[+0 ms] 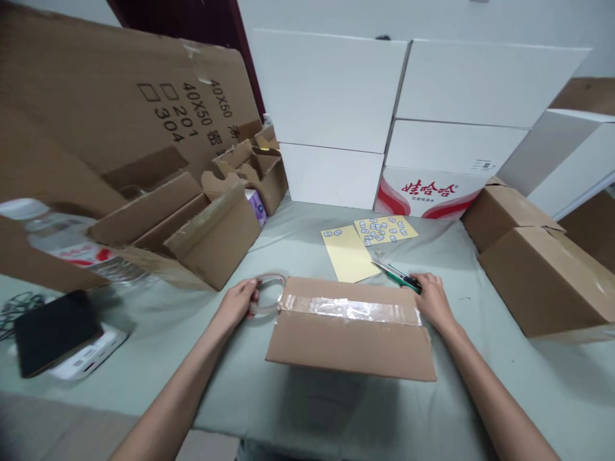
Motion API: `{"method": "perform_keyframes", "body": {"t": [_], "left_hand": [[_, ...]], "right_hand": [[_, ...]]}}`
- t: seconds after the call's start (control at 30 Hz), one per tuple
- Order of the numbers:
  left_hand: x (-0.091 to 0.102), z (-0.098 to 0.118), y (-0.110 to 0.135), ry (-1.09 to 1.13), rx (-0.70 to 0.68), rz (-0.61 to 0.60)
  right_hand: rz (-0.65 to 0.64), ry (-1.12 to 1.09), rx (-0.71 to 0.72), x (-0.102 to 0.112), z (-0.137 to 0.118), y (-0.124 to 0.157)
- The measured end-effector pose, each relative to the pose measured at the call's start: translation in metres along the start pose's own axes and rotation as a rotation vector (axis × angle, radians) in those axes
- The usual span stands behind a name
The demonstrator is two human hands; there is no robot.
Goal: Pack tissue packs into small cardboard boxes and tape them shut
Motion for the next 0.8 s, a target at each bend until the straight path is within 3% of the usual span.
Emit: {"method": "perform_keyframes", "body": {"t": [0.13,0.17,0.23,0.33,0.4,0.47,0.57,0.7,0.8], "left_hand": [[0.015,0.03,0.017,-0.043,-0.184,0.095],[0.016,0.041,0.027,-0.039,-0.229,0.095],[0.009,0.064,0.054,0.007,-0.315,0.016],[-0.012,0.096,0.106,0.165,-0.43,-0.222],[-0.022,0.106,0.132,0.214,-0.462,-0.306],[-0.026,0.106,0.142,0.236,-0.431,-0.299],[-0.025,0.094,0.141,0.319,-0.304,-0.254],[-0.031,0.081,0.139,0.386,-0.134,-0.321],[-0.032,0.081,0.14,0.374,-0.117,-0.33]], "right_hand": [[-0.011,-0.033,0.02,0.052,-0.036,0.001],[-0.028,-0.052,0.056,0.065,-0.054,0.006],[-0.1,-0.096,0.285,0.082,-0.111,0.026],[-0.226,-0.018,0.624,0.08,-0.184,0.065],[-0.29,0.043,0.746,0.07,-0.205,0.081],[-0.33,0.049,0.728,0.064,-0.2,0.084],[-0.257,-0.056,0.44,0.072,-0.156,0.072],[-0.185,-0.467,0.022,0.07,-0.097,0.088],[-0.216,-0.709,-0.084,0.049,-0.089,0.113]]}}
Point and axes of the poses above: each hand's wrist, its own y-axis away from the middle knuckle, its own x-axis out of the back of the hand, z = x × y, the point moved 9 cm from there along -y, towards the middle knuckle, and after that the axes turned 9 degrees about z, right-handed, at the moved point
